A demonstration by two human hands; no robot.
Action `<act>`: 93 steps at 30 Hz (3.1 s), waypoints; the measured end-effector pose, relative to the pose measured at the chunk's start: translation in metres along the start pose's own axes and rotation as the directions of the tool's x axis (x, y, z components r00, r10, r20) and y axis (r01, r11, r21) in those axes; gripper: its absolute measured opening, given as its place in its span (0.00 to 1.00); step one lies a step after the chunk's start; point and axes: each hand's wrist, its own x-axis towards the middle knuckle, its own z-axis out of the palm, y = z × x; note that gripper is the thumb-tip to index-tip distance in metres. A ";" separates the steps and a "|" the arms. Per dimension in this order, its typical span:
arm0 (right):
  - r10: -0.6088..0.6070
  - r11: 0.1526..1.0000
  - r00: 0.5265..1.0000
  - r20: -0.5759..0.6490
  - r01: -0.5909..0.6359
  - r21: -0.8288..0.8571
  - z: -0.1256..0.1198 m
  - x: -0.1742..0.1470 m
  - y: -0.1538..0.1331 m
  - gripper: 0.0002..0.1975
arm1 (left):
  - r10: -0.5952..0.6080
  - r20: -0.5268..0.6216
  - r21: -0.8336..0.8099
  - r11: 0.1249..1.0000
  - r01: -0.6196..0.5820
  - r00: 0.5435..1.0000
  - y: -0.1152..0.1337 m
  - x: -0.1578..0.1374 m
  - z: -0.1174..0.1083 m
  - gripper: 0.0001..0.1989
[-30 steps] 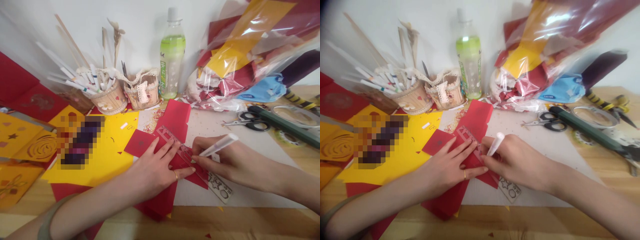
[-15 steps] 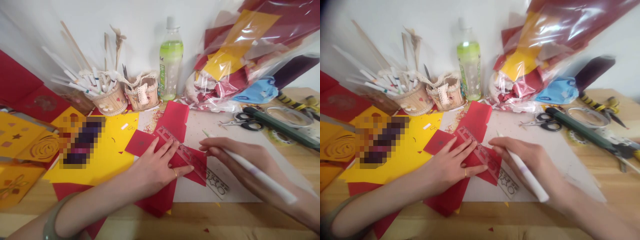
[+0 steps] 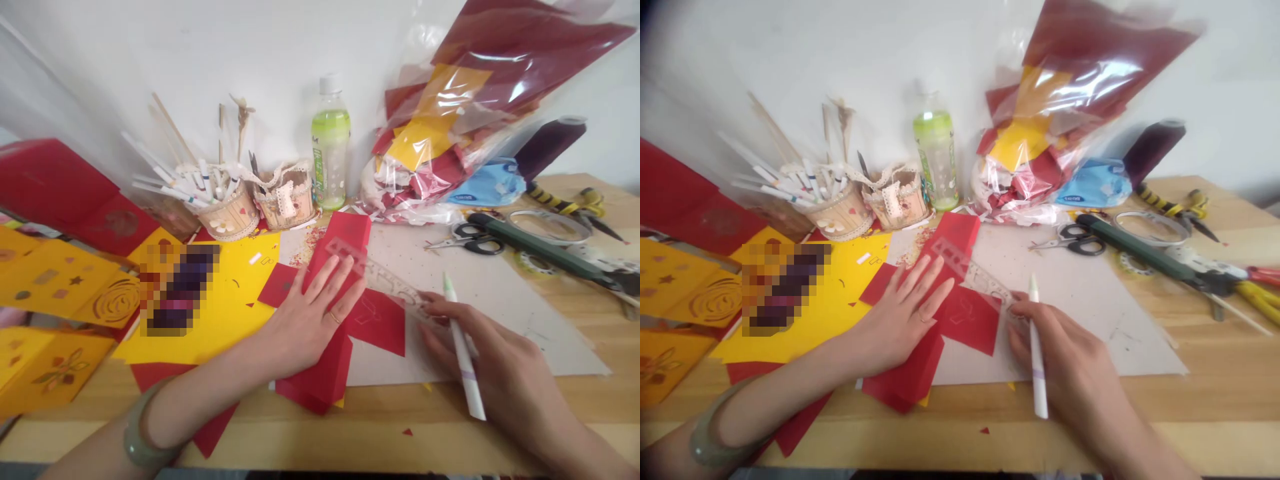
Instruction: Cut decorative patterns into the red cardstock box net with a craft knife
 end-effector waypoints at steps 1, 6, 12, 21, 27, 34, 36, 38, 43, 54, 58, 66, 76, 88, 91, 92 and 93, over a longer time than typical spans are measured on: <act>0.023 1.000 0.999 -0.042 -0.023 -0.020 -0.002 -0.002 0.002 0.07 | -0.015 -0.017 -0.029 0.999 0.015 1.000 0.000 0.000 -0.001 0.32; 0.285 0.959 0.944 -0.166 -0.282 0.044 -0.014 -0.018 0.009 0.13 | -0.134 -0.010 -0.308 0.943 0.124 0.991 -0.012 0.003 -0.012 0.24; 0.412 0.911 0.902 -0.132 -0.404 0.087 -0.023 -0.042 0.018 0.15 | -0.324 0.120 -0.641 0.697 0.323 0.938 -0.045 0.013 -0.018 0.26; 0.436 0.863 0.891 -0.128 -0.374 0.340 -0.016 -0.056 0.009 0.13 | -0.601 0.153 -0.721 0.476 0.505 0.785 -0.055 0.077 -0.005 0.32; 0.447 0.847 0.883 -0.144 -0.366 0.386 -0.015 -0.070 0.006 0.14 | -0.724 0.105 -0.680 0.448 0.580 0.682 -0.050 0.107 0.014 0.38; 0.500 0.798 0.859 -0.110 -0.408 0.443 -0.021 -0.074 0.006 0.13 | -0.805 0.041 -0.740 0.373 0.559 0.592 -0.053 0.109 0.017 0.14; 0.512 0.785 0.852 -0.107 -0.414 0.461 -0.022 -0.073 0.005 0.13 | -0.829 -0.011 -0.769 0.364 0.526 0.558 -0.053 0.103 0.011 0.14; 0.515 0.783 0.850 -0.113 -0.412 0.467 -0.021 -0.072 0.006 0.13 | -0.858 -0.087 -0.795 0.366 0.483 0.506 -0.051 0.091 0.004 0.12; 0.464 0.818 0.872 -0.155 -0.354 0.453 -0.017 -0.063 0.009 0.13 | -0.918 -0.292 -0.810 0.387 0.442 0.268 -0.039 0.038 -0.005 0.15; 0.230 0.968 0.947 -0.225 -0.198 0.157 0.001 -0.033 -0.011 0.13 | -0.426 -0.202 -0.535 0.802 0.265 0.882 -0.008 -0.028 -0.026 0.08; 0.001 1.000 0.984 -0.179 -0.006 -0.028 0.013 -0.023 -0.018 0.10 | -0.227 -0.022 -0.453 0.870 0.193 0.974 0.000 -0.026 -0.020 0.14; -0.224 0.971 0.972 0.064 0.228 -0.072 0.019 -0.006 -0.016 0.10 | -0.165 0.125 -0.237 0.953 0.191 0.978 -0.011 -0.014 -0.027 0.15; -0.370 0.927 0.888 0.272 0.370 0.051 0.016 0.008 0.004 0.16 | -0.051 0.121 0.023 0.999 0.049 0.991 -0.021 0.006 -0.013 0.23; -0.406 0.914 0.872 0.273 0.383 0.136 0.025 0.024 0.010 0.17 | -0.174 0.116 0.176 0.973 0.152 0.978 -0.002 0.001 0.002 0.24; -0.395 0.916 0.875 0.279 0.354 0.188 0.023 0.027 0.012 0.16 | -0.147 0.131 0.163 0.979 0.125 0.980 -0.002 0.001 0.002 0.23; -0.395 0.914 0.876 0.276 0.347 0.208 0.022 0.028 0.012 0.15 | -0.141 0.141 0.161 0.980 0.118 0.980 -0.002 0.001 0.002 0.23; -0.395 0.913 0.878 0.271 0.340 0.227 0.021 0.028 0.013 0.15 | -0.139 0.149 0.160 0.980 0.115 0.979 -0.003 0.000 0.002 0.24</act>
